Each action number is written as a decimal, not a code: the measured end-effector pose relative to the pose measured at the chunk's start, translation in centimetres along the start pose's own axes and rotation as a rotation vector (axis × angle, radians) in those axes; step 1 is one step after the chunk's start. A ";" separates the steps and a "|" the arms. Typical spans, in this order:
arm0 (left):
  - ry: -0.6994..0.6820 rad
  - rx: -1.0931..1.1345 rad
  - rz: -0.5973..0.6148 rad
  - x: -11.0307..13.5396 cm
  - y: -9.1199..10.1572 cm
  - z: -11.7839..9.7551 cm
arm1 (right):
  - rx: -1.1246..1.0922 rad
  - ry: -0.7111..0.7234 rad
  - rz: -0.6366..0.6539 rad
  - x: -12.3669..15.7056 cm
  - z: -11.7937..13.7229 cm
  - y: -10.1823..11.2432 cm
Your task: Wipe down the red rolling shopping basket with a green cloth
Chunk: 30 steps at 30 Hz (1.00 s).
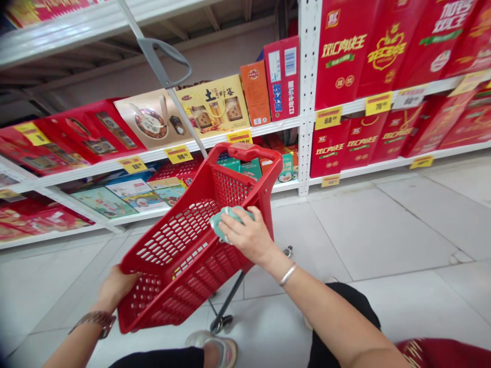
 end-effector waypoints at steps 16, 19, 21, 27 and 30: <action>0.044 -0.130 0.043 0.9 0.9 -0.3 | 0.272 -0.392 -0.483 -0.5 -9.3 8.2; 0.049 -0.155 0.051 1.3 0.9 -0.6 | 0.056 -0.164 -0.393 -2.4 -2.0 6.7; 0.048 -0.176 0.054 1.4 0.8 -0.7 | -0.085 0.022 -0.304 -2.8 3.9 4.9; 0.037 -0.197 0.034 1.3 0.7 -0.7 | -0.257 0.314 -0.239 -0.4 14.0 -0.5; 0.045 -0.186 0.046 1.0 0.6 -0.3 | -0.216 0.282 -0.218 -0.6 13.3 -2.0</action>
Point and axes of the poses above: each hand's wrist, its own x-axis away from the middle knuckle, its own y-axis out of the back of the hand, z = x × y, the point moved 6 cm from there along -x, towards the middle knuckle, and after that the axes turned 5 degrees about -z, right-handed, at the moved point
